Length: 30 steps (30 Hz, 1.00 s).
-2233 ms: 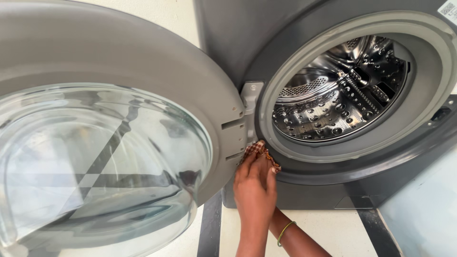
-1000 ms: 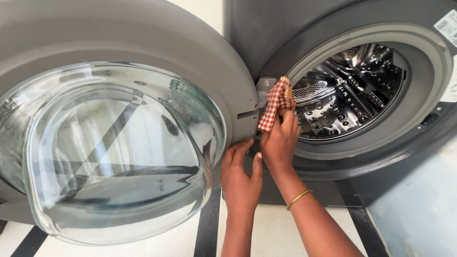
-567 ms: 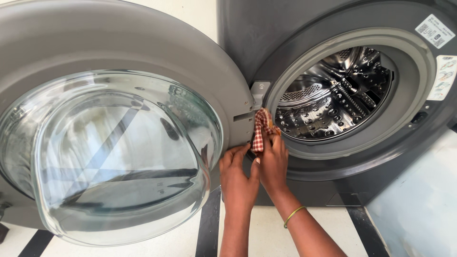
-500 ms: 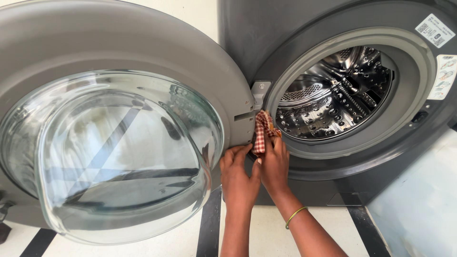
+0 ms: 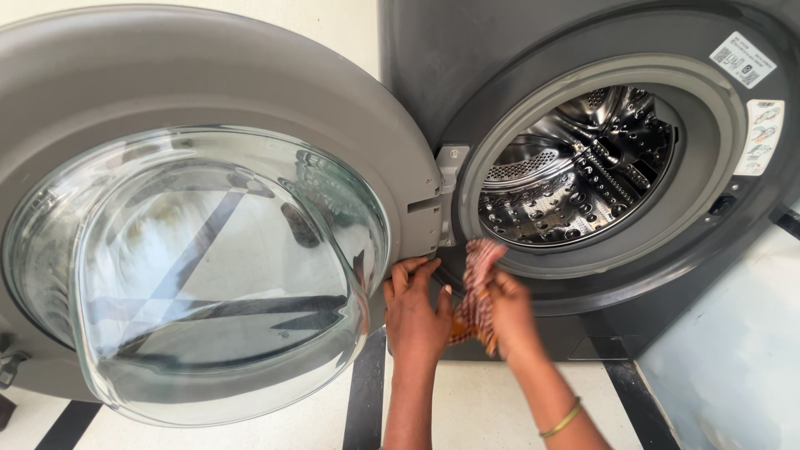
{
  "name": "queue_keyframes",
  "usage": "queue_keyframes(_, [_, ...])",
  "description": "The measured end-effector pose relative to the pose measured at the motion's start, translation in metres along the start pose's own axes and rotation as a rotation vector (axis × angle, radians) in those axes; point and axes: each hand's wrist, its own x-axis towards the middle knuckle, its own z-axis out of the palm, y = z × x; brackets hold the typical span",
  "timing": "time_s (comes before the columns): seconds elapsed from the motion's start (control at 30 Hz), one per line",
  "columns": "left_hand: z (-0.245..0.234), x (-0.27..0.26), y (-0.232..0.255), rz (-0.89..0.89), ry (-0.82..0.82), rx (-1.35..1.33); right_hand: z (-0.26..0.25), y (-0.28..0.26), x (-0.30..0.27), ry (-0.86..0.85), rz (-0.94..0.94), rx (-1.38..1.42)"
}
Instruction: The person wipes the rubber seal and the glass door of a front-loading washing machine by hand using a checkered cloth.
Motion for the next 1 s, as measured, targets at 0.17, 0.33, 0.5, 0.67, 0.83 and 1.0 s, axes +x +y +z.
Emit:
queue_keyframes(0.17, [-0.004,0.000,0.006,-0.037,-0.015,0.004,0.002,-0.119,-0.018,0.137,-0.538,0.075])
queue_keyframes(0.33, [-0.006,0.000,0.008,-0.044,-0.024,0.004,0.027,-0.193,-0.001,0.392,-1.285,-0.592])
queue_keyframes(0.5, [-0.006,0.001,0.009,-0.059,-0.044,0.013,0.057,-0.201,0.030,0.475,-1.493,-1.118])
queue_keyframes(0.67, [-0.005,0.001,0.008,-0.054,-0.040,0.017,0.055,-0.176,0.045,0.469,-1.611,-1.438])
queue_keyframes(0.83, [-0.005,0.000,0.008,-0.055,-0.047,0.039,0.020,-0.200,0.052,0.311,-1.775,-1.562])
queue_keyframes(1.0, [-0.008,0.001,0.008,-0.077,-0.076,0.032,0.014,-0.215,0.052,0.313,-1.766,-1.505])
